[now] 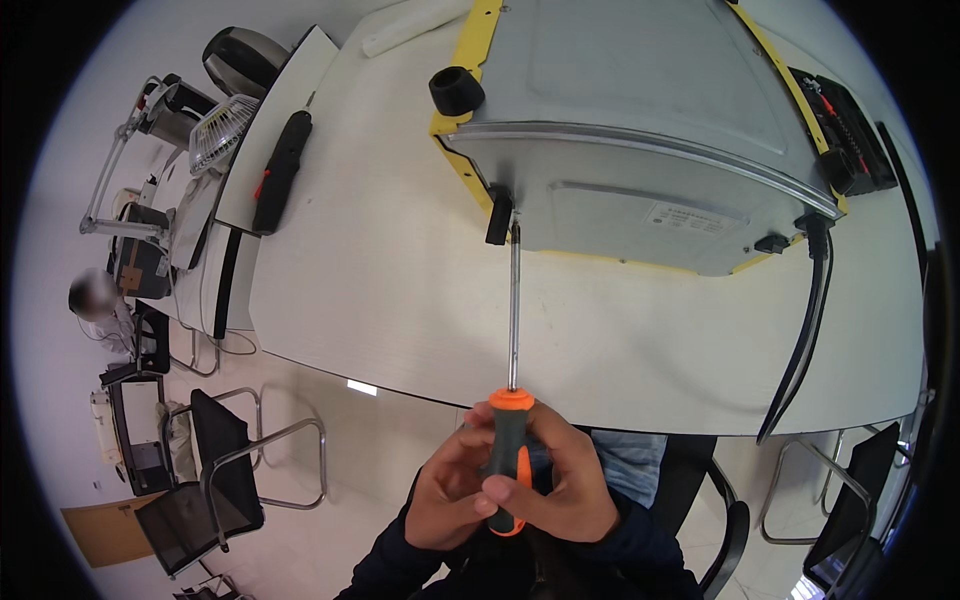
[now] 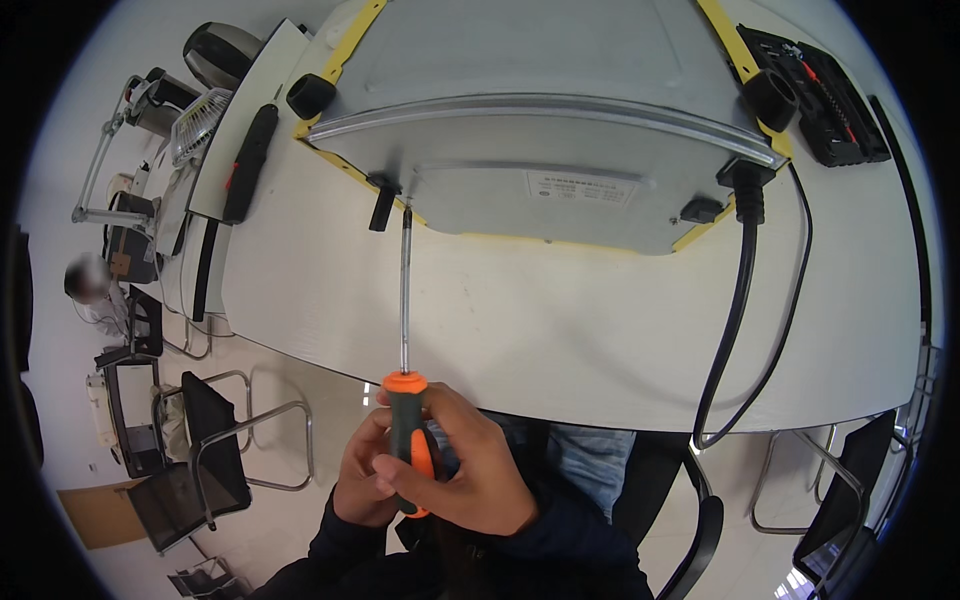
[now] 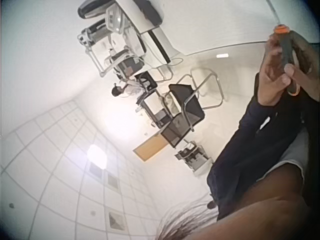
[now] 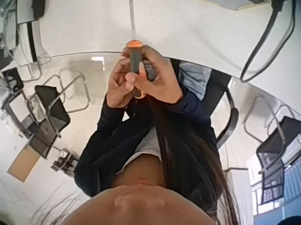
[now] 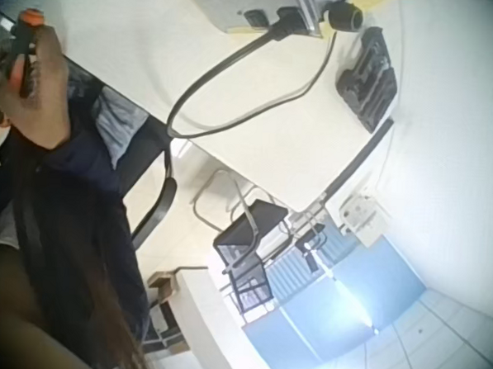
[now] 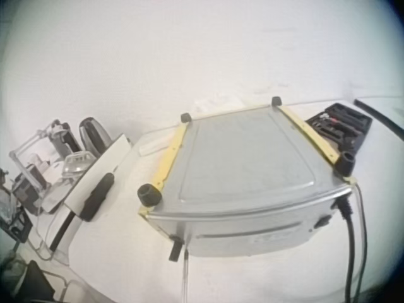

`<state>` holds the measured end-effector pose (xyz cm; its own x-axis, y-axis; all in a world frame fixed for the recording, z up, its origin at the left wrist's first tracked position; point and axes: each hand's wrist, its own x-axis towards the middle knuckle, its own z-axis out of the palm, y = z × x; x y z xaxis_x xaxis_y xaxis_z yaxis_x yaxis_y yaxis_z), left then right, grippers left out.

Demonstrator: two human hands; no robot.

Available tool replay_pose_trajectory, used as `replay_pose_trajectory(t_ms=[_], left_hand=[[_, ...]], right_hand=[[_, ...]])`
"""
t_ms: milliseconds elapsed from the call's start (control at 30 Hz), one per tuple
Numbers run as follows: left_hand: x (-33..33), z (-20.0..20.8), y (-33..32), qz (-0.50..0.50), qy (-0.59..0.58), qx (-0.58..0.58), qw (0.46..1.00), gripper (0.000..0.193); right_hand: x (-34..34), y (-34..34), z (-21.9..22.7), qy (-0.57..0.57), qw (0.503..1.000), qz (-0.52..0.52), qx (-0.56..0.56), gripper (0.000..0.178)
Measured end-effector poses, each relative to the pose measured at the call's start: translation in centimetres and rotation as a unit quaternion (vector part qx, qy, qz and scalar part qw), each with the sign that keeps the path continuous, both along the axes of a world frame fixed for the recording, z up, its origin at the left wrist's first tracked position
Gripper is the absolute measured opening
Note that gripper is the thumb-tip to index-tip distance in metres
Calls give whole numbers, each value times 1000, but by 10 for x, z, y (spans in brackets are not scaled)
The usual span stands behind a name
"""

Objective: The person uses a screwdriver to tighten screws on the corners and sides of a gray and yellow electronic device placed on a white table. The person rotates the device to access different screw locations and continues tightening until the device is secured.

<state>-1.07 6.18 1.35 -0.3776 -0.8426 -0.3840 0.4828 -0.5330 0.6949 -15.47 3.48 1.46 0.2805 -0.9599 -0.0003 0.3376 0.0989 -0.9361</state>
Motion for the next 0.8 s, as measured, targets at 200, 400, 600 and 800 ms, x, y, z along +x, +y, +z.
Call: replay_pose_trajectory(t_ms=[200, 400, 600, 800], left_hand=[[-8, 0, -1, 46, -104, -105, 988, 55], [10, -4, 5, -59, 103, 86, 989, 46], [15, -1, 2, -73, 53, 14, 996, 42], [-1, 2, 5, 17, -199, -166, 966, 38]], right_hand=[[6, -1, -5, -15, 999, 5, 38, 28], [4, -3, 6, -136, 969, 77, 189, 22], [8, -2, -1, -216, 954, 110, 177, 29], [14, -2, -5, -184, 978, 28, 90, 30]])
